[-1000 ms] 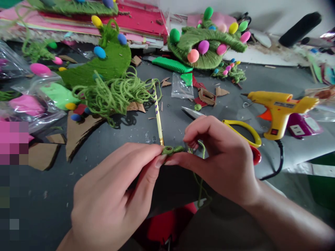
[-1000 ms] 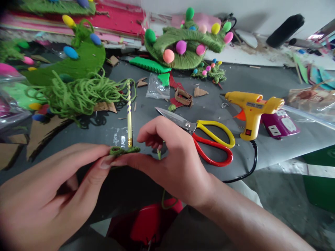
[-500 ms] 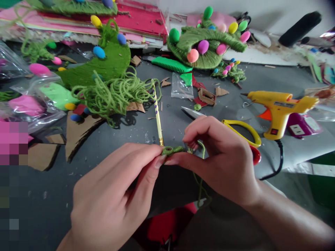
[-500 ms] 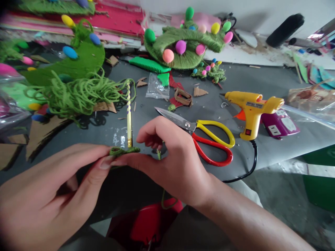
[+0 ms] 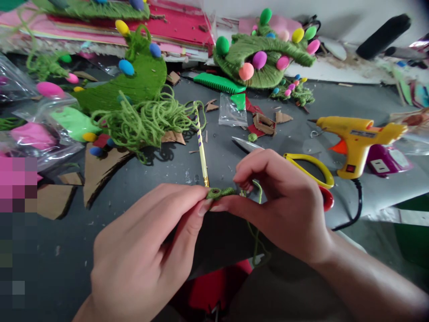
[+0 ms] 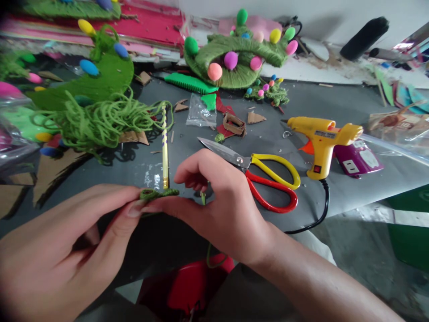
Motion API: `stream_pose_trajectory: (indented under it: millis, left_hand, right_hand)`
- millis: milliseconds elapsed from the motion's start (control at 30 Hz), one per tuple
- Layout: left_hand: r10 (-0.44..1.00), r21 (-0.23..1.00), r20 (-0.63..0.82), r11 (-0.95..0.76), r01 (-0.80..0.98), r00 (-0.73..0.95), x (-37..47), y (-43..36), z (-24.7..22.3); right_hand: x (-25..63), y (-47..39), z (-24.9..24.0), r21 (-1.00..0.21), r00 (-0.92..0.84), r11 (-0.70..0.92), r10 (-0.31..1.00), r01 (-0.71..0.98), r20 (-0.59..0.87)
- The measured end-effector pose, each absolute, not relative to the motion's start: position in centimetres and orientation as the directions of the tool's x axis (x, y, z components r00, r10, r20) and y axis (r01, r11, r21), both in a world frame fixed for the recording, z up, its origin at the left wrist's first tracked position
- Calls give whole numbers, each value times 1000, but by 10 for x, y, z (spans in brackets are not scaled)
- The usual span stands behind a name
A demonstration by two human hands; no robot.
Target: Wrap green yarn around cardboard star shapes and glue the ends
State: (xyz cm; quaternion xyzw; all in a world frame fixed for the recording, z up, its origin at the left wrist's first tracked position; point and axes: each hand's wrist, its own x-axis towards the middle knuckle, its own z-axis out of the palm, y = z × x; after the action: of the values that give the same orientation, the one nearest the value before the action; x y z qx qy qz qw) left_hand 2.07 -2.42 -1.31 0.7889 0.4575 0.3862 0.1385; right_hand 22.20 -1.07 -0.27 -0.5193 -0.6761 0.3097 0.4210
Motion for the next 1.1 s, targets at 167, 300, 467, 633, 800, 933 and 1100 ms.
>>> stream_pose_trajectory:
  millis: [167,300,467,633,800,933,1100]
  left_hand:
    - [823,570,487,-554,606,294,22,-23,-13]
    - [825,568,486,-550,613,289,22,-23,-13]
    - [821,576,488,-559,597,298,22,-22,-12]
    - [819,569,502,-554,607,278,22,-23,-12]
    - [814,561,508,-562,608,283,22,-21,-13]
    - [808,561,516,-570,600,285,22,-22,-12]
    - [810,580,512,-572,580,287,23,-21,-12]
  right_hand:
    - [222,-11,-3,-857,-111,285,958,430,263]
    - [222,-11,-4,-857,-117,291,957,426,267]
    - [222,-11,-4,-860,-113,283,959,424,260]
    - [222,-12,-4,-865,-112,277,961,417,254]
    - [222,-11,-4,-868,-112,283,959,407,260]
    - [222,-10,-4,-872,-105,270,963,408,249]
    - [222,-11,-5,-873,-105,290,957,393,270]
